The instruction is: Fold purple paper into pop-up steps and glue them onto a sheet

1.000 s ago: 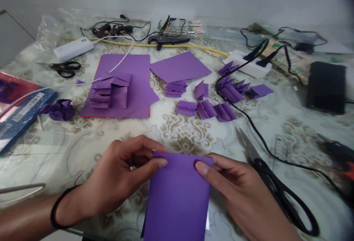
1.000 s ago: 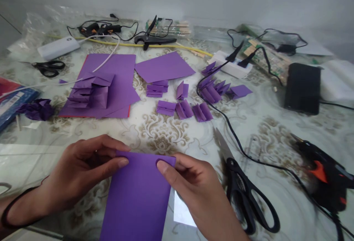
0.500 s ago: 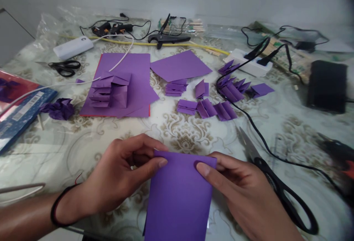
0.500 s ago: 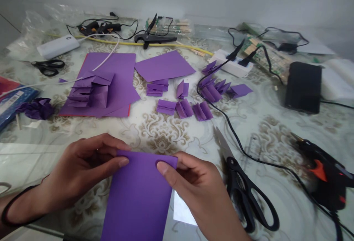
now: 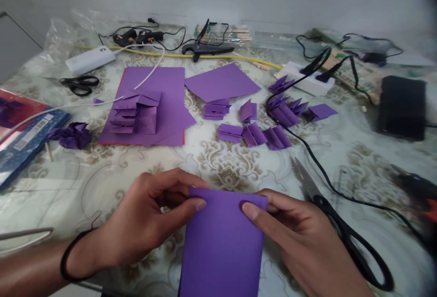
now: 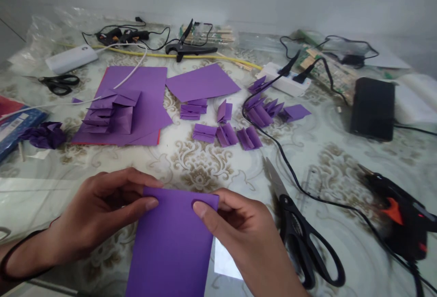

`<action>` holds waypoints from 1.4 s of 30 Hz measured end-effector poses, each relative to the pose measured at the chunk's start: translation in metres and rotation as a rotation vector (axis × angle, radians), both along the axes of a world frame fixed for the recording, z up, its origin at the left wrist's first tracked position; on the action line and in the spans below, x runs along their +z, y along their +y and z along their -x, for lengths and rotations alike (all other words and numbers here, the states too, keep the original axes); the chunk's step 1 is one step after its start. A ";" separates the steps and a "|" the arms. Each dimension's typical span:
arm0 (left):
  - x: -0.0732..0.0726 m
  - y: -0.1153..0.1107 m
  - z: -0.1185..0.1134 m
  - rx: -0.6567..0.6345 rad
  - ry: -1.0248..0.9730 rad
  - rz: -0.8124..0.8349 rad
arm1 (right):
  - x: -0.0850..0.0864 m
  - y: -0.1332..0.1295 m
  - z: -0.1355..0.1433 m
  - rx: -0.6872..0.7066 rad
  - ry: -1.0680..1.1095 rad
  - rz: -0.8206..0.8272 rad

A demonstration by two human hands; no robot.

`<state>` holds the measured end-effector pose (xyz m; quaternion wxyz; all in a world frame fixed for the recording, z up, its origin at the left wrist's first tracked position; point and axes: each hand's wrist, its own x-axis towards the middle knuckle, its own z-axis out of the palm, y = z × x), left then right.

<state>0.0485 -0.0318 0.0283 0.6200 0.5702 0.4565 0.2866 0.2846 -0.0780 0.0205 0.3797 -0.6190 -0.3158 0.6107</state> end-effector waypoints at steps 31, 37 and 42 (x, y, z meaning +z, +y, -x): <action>0.001 0.000 0.002 -0.017 0.018 -0.029 | 0.006 0.000 0.001 0.040 -0.043 0.002; 0.002 0.002 0.003 -0.049 0.060 -0.075 | 0.001 -0.002 -0.003 0.083 -0.063 0.002; 0.001 0.003 0.005 -0.143 0.109 -0.092 | 0.004 -0.004 0.001 0.091 -0.068 0.010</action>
